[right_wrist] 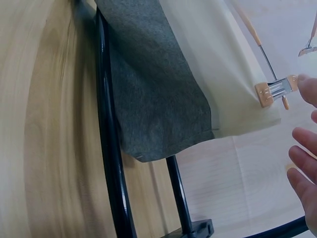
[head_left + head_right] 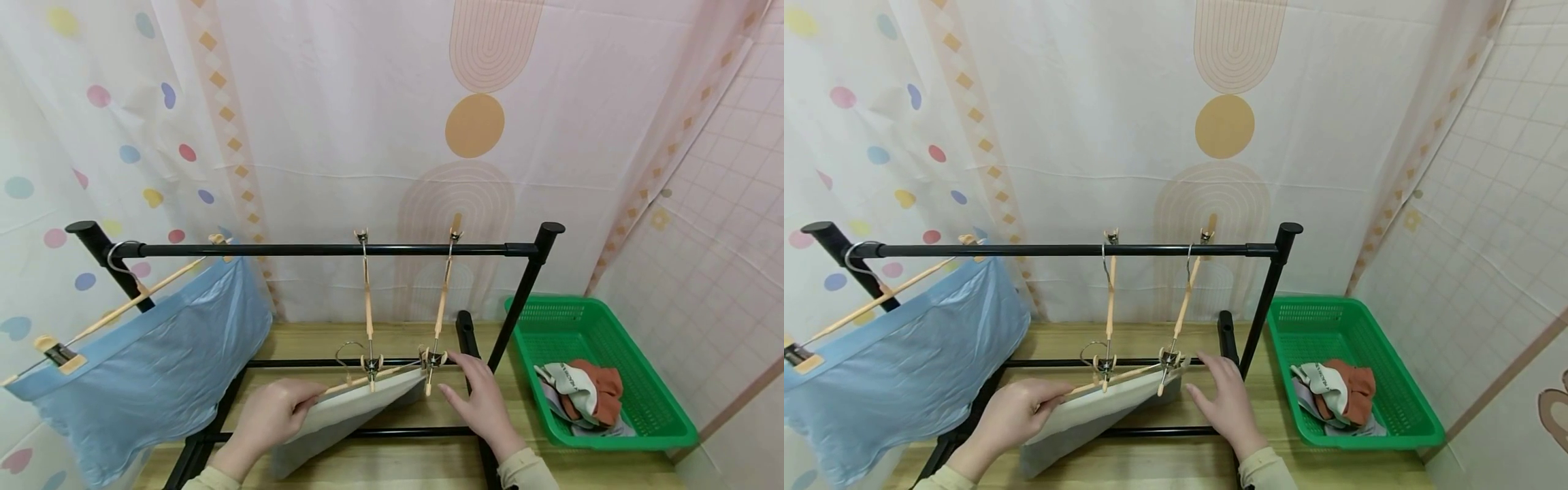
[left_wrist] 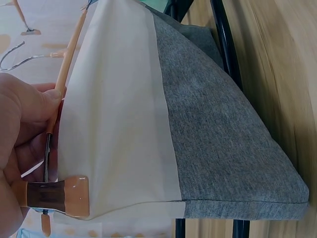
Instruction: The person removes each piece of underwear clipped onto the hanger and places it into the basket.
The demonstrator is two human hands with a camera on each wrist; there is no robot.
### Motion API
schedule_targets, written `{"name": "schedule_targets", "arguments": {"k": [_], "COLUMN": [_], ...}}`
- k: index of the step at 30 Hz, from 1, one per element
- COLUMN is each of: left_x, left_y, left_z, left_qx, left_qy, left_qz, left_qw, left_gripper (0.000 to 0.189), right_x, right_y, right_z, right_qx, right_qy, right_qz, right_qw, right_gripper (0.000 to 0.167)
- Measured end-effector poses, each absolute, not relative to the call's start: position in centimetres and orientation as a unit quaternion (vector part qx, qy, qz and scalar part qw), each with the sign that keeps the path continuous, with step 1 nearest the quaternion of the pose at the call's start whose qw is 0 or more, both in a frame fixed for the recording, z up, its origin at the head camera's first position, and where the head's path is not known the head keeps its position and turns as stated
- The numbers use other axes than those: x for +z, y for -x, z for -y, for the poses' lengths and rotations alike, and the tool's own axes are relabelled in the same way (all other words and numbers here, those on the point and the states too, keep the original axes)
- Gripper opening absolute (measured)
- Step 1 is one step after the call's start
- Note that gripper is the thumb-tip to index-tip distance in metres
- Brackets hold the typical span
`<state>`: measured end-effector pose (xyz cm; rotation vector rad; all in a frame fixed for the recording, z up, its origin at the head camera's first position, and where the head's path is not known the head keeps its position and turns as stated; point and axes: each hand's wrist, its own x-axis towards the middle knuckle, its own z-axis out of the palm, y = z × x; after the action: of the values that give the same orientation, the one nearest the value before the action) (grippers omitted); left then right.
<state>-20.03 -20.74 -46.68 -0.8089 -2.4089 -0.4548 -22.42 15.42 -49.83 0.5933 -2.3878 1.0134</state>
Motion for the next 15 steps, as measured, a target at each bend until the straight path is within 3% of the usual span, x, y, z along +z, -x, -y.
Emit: {"name": "schedule_targets", "arguments": {"k": [4,15], "left_x": [-46.53,-47.03], "left_y": [19.88,20.15], "left_z": [20.39,19.98], "left_qx": [-0.179,-0.182], "left_qy": [0.299,0.337], "left_qz": [0.904,0.889], "left_qw": [0.249,0.250], "left_gripper": [0.029,0.031], "right_x": [-49.65,-48.85], "right_y": [22.64,23.44], "right_z": [-15.39,-15.58], "right_qx": [0.352,0.338], "right_qy": [-0.227,-0.264], "right_qz": [0.876,0.882], "right_qw": [0.239,0.195], "right_gripper": [0.059,0.059]}}
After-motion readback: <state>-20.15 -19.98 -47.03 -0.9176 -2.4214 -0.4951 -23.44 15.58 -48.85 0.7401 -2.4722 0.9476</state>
